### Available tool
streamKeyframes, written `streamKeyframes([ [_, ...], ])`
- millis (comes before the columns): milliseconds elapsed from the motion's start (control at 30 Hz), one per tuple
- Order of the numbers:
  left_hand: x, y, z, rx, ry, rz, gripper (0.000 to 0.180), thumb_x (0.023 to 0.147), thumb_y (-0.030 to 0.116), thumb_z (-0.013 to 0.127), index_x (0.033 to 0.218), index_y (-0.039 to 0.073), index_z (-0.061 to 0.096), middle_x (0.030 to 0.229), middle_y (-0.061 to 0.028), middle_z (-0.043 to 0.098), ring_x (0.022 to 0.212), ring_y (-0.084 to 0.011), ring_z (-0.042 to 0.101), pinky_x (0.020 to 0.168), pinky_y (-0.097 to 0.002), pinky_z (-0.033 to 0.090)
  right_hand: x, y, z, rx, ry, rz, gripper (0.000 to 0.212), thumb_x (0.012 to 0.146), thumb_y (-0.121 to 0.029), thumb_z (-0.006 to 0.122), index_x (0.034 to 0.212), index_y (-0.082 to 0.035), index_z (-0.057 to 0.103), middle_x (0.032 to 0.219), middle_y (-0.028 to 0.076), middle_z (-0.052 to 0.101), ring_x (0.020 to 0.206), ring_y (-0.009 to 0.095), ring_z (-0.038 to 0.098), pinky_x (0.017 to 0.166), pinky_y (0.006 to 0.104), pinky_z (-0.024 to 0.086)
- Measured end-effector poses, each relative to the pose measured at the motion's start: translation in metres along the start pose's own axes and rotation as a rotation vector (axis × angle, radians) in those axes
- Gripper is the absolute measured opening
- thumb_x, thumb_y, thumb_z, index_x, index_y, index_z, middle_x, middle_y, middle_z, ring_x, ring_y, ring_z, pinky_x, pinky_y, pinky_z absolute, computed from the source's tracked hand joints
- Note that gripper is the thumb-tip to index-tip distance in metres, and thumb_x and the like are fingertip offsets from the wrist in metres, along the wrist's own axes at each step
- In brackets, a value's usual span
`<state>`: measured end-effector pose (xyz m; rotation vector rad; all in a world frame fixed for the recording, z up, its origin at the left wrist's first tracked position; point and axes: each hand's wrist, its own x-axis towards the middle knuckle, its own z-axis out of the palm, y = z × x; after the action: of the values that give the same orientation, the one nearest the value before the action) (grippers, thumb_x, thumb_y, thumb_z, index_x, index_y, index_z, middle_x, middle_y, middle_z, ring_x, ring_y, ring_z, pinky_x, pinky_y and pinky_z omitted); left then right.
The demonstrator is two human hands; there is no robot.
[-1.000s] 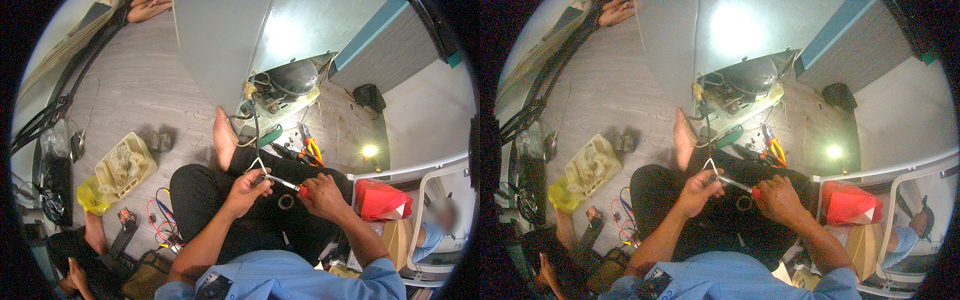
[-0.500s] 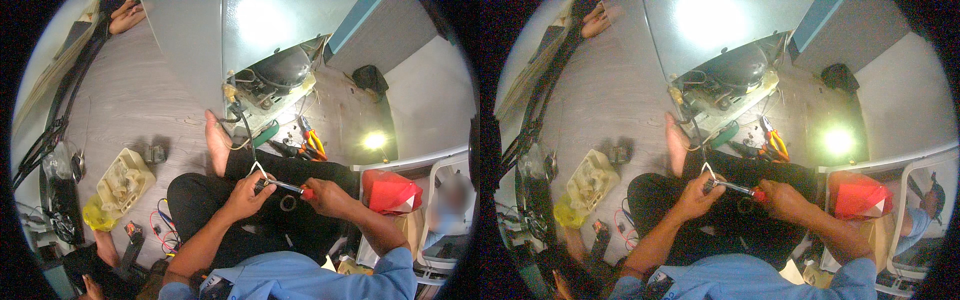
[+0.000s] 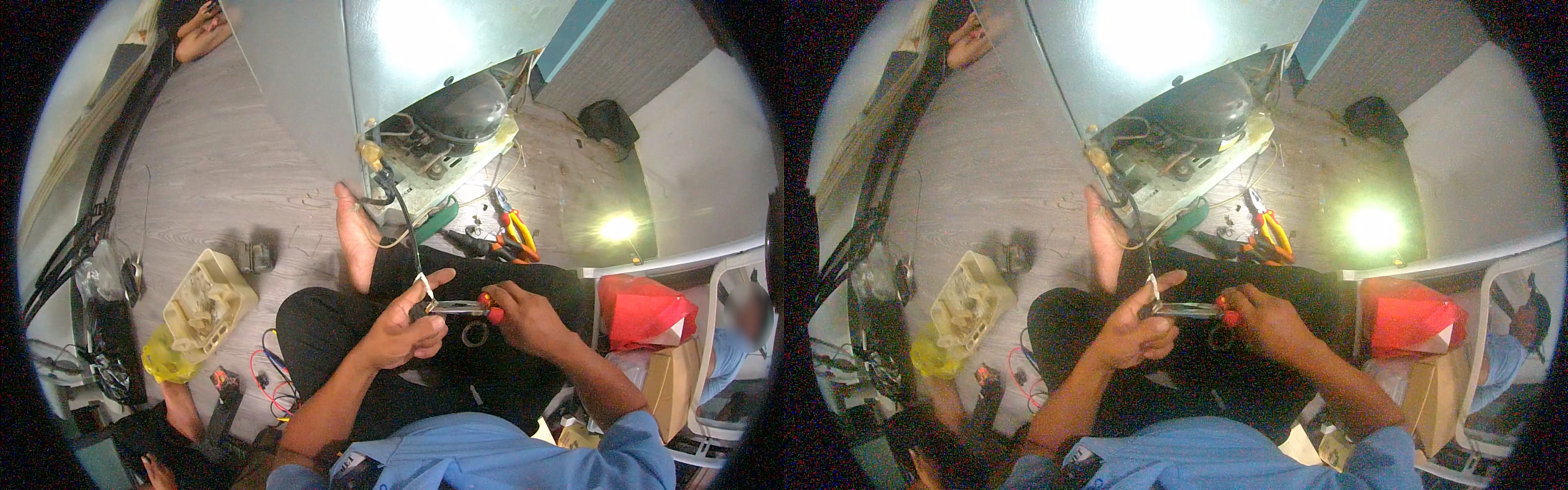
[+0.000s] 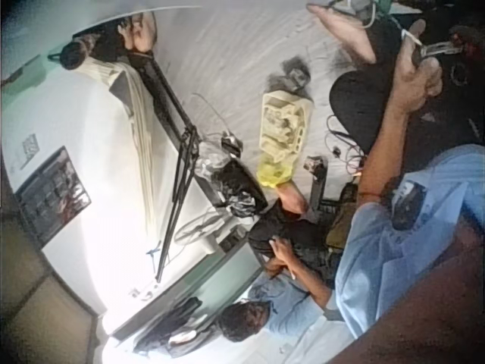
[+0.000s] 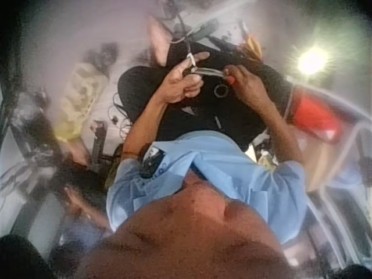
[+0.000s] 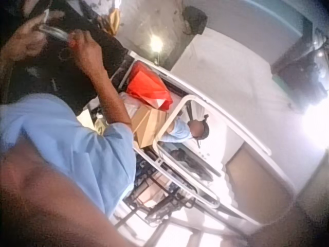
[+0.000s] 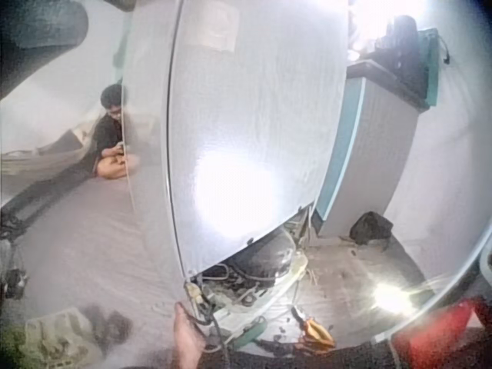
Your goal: The person is repairing an appliance by stripping wires, testing connections with a multimeter, and securing components inside the unit. They use pliers and a multimeter to work on the internal wiring and components.
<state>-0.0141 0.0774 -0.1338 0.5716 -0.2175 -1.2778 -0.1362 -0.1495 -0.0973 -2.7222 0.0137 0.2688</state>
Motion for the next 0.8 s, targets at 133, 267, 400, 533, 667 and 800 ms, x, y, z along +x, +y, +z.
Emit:
streamKeyframes([
  [133, -0.002, 0.005, 0.004, -0.109, -0.018, -0.018, 0.073, 0.095, 0.015, 0.063, 0.156, 0.017, 0.023, 0.067, 0.0031, 0.038, 0.051, -0.0065, 0.032, 0.045, -0.0217, 0.032, 0.003, -0.014, 0.001, 0.086, 0.005, 0.021, 0.044, 0.079, -0.004, 0.068, 0.12, -0.003, 0.054, 0.108, 0.016, 0.059, 0.094, 0.038, 0.065, 0.076, 0.0451, 0.056],
  [267, -0.004, 0.005, -0.004, -0.249, -0.076, -0.08, 0.062, 0.097, 0.012, 0.06, 0.151, 0.014, 0.031, 0.069, 0.0018, 0.042, 0.054, -0.0066, 0.037, 0.047, -0.0222, 0.035, -0.003, -0.018, 0.007, 0.059, 0.041, -0.034, 0.044, 0.08, -0.011, 0.07, 0.12, -0.005, 0.053, 0.104, 0.017, 0.058, 0.09, 0.039, 0.063, 0.075, 0.0461, 0.055],
  [400, -0.009, 0.008, 0.004, 0.31, 0.25, -0.055, 0.043, 0.096, 0.015, 0.065, 0.135, 0.007, 0.05, 0.071, -0.0009, 0.054, 0.058, -0.009, 0.05, 0.053, -0.024, 0.044, 0.0, -0.023, -0.003, -0.111, 0.199, -0.174, 0.038, 0.08, -0.014, 0.07, 0.113, -0.004, 0.054, 0.1, 0.018, 0.056, 0.085, 0.04, 0.059, 0.072, 0.0465, 0.052],
  [533, -0.016, -0.015, 0.008, 0.838, 0.545, 0.39, 0.034, 0.09, 0.022, 0.074, 0.116, 0.001, 0.064, 0.08, -0.0029, 0.067, 0.064, -0.0074, 0.058, 0.06, -0.0244, 0.048, -0.007, -0.028, 0.002, 0.219, 0.049, 0.026, 0.033, 0.082, -0.013, 0.069, 0.109, -0.003, 0.054, 0.095, 0.02, 0.055, 0.082, 0.042, 0.057, 0.071, 0.0479, 0.051],
  [667, -0.023, 0.017, 0.015, 1.021, 0.428, 0.213, 0.033, 0.091, 0.021, 0.071, 0.119, 0.003, 0.065, 0.086, -0.0071, 0.069, 0.075, -0.0127, 0.066, 0.069, -0.0289, 0.053, -0.011, -0.032, 0.012, 0.358, 0.005, 0.05, 0.028, 0.085, -0.013, 0.07, 0.106, -0.002, 0.055, 0.093, 0.02, 0.056, 0.083, 0.041, 0.06, 0.072, 0.0461, 0.05],
  [800, -0.023, 0.022, 0.008, 1.169, 0.319, 0.376, 0.032, 0.09, 0.023, 0.071, 0.115, 0.003, 0.067, 0.086, -0.0075, 0.071, 0.075, -0.0154, 0.067, 0.069, -0.0307, 0.053, -0.013, -0.037, 0.01, 0.409, -0.059, 0.113, 0.024, 0.087, -0.015, 0.07, 0.103, -0.002, 0.058, 0.09, 0.019, 0.059, 0.083, 0.039, 0.064, 0.072, 0.0442, 0.051],
])
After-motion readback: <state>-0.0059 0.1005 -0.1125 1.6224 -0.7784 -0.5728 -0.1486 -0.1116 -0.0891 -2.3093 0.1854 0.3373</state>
